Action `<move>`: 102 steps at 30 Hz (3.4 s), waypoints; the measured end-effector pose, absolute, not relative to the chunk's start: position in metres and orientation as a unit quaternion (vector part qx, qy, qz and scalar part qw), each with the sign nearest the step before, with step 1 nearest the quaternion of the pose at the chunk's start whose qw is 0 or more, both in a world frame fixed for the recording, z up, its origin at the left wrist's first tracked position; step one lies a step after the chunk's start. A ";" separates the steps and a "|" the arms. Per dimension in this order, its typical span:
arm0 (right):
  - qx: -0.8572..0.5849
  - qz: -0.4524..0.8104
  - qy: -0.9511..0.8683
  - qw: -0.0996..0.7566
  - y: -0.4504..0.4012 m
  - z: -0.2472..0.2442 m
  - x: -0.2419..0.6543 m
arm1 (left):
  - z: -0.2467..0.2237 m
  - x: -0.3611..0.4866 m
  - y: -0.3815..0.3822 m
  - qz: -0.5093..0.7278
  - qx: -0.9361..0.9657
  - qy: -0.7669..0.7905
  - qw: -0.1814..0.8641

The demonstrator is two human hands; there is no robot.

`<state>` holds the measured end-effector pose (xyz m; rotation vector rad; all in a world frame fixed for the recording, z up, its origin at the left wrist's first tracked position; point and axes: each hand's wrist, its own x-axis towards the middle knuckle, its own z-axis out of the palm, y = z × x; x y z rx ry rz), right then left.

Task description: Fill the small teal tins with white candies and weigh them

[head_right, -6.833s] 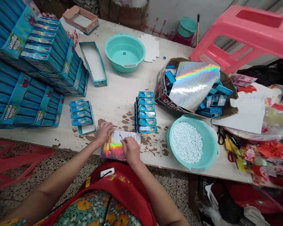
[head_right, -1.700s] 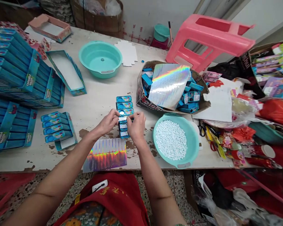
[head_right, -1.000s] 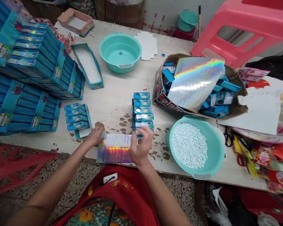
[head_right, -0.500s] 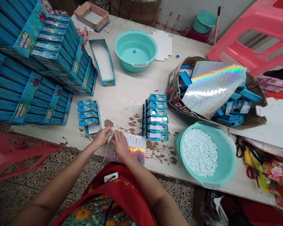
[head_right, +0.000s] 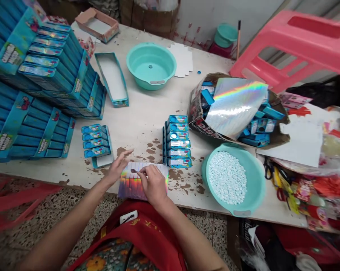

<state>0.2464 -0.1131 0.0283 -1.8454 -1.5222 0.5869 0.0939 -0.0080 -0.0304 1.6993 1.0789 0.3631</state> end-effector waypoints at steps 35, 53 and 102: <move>-0.793 -0.028 -0.341 0.504 -0.065 0.053 0.383 | -0.038 0.169 0.032 0.033 0.787 0.463 0.406; -0.665 0.260 -0.633 0.299 -0.097 -0.110 0.173 | -0.066 0.055 -0.008 0.027 0.674 0.562 0.478; -0.822 0.196 -0.291 0.448 -0.003 0.024 0.437 | 0.002 0.290 0.096 0.107 0.518 0.383 0.758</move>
